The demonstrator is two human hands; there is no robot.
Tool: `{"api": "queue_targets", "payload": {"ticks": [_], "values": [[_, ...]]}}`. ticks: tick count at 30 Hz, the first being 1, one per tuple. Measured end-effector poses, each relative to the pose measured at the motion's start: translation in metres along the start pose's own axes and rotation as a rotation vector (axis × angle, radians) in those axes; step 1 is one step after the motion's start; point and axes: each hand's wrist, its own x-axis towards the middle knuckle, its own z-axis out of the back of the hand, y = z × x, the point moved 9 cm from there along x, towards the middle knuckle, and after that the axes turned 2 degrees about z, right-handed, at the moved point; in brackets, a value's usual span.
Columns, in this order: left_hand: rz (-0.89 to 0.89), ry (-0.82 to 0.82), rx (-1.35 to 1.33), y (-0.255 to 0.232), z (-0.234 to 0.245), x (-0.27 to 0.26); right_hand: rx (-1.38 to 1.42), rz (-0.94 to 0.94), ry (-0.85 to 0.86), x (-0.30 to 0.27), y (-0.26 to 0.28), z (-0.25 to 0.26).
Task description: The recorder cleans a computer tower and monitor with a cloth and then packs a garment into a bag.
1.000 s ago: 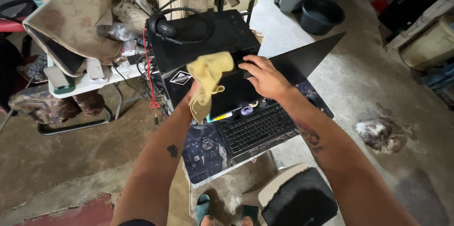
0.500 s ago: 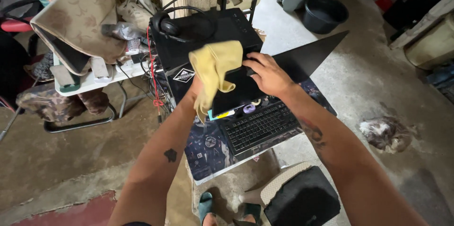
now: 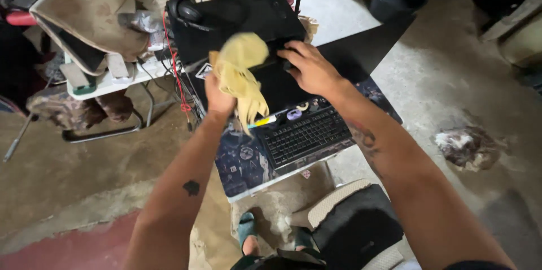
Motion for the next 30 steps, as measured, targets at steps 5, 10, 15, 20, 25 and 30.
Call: {"api": "queue_targets", "payload": {"ticks": [5, 10, 15, 20, 25, 30], "values": [[-0.058, -0.145, -0.206, -0.097, 0.007, -0.032, 0.067, 0.072, 0.006, -0.007, 0.003, 0.018], [-0.209, -0.204, 0.026, -0.166, -0.026, -0.083, 0.118, 0.086, 0.016, -0.020, 0.010, 0.037], [-0.293, -0.282, 0.316, -0.194, -0.046, -0.120, 0.108, 0.109, -0.050, -0.048, 0.010, 0.049], [-0.375, -0.222, 0.544, -0.150, -0.062, -0.151, 0.188, 0.050, -0.317, -0.104, 0.015, 0.052], [-0.347, -0.137, 0.836, -0.125, -0.119, -0.166, 1.049, -0.233, -0.056, -0.163, -0.001, -0.053], [-0.195, -0.056, 1.039, -0.053, -0.154, -0.172, 1.263, -0.647, -0.128, -0.195, -0.020, -0.082]]}}
